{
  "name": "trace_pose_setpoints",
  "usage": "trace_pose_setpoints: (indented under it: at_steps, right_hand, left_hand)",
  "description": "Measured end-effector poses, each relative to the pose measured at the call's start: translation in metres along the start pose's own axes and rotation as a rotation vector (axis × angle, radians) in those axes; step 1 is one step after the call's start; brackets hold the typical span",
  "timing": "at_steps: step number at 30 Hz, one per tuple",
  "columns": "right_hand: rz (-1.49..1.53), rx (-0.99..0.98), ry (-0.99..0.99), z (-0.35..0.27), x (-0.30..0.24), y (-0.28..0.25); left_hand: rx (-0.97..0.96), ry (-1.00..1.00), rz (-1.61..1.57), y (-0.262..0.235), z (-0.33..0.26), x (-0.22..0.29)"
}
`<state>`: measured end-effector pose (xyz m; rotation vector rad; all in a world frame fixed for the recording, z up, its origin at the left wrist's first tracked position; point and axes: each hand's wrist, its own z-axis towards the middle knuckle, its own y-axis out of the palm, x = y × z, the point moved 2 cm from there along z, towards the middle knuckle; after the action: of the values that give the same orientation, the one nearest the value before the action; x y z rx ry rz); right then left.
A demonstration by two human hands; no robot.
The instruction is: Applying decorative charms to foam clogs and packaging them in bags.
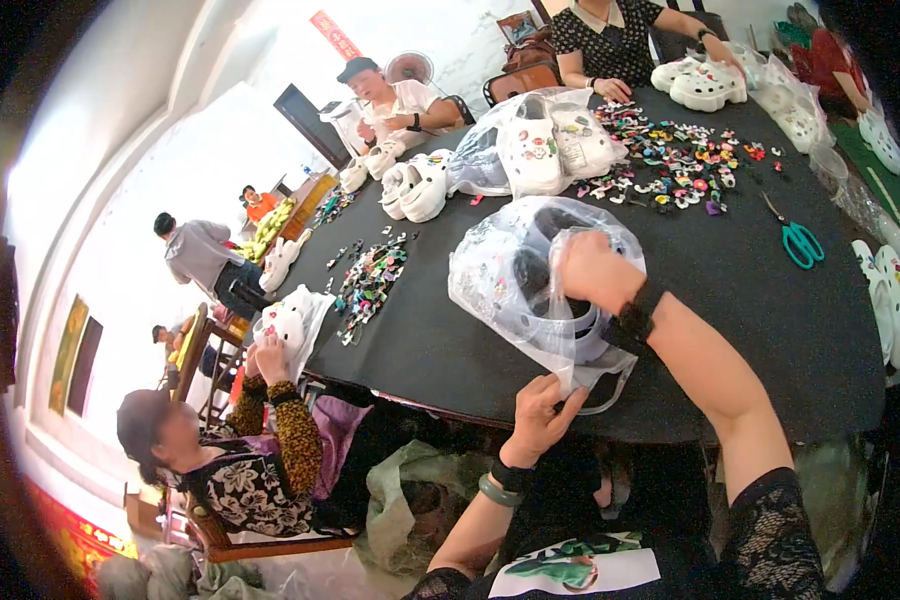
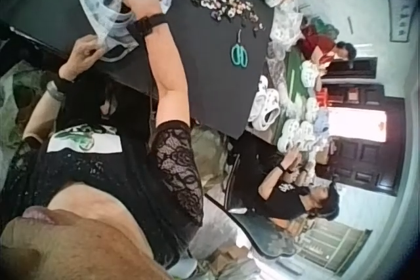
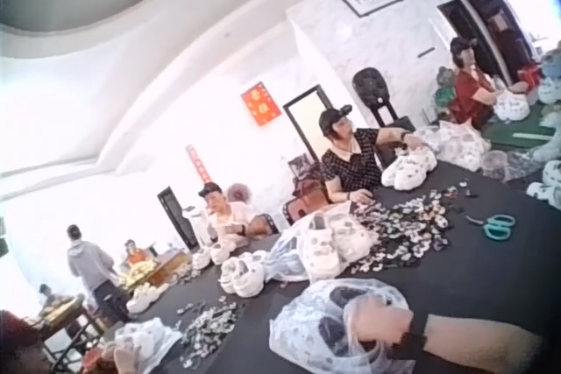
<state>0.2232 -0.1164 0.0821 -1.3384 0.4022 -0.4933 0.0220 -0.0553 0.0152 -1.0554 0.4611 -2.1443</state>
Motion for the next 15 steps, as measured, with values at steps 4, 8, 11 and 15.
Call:
trace_pose_setpoints:
  at_steps: [4,8,11,15]
  right_hand:
    - [0.038,-0.18,0.014,0.003,-0.008,-0.018]
    - [0.075,-0.01,0.045,-0.002,-0.003,0.0]
    - [0.047,0.012,0.064,-0.002,-0.004,0.005]
    - [0.066,0.033,0.121,-0.003,-0.006,0.005]
  left_hand:
    - [0.08,0.005,-0.009,-0.001,-0.003,0.0]
    - [0.077,-0.005,0.023,-0.003,-0.003,0.003]
    - [0.078,-0.002,0.055,-0.003,-0.003,0.004]
    - [0.085,0.005,0.035,-0.003,0.0,0.005]
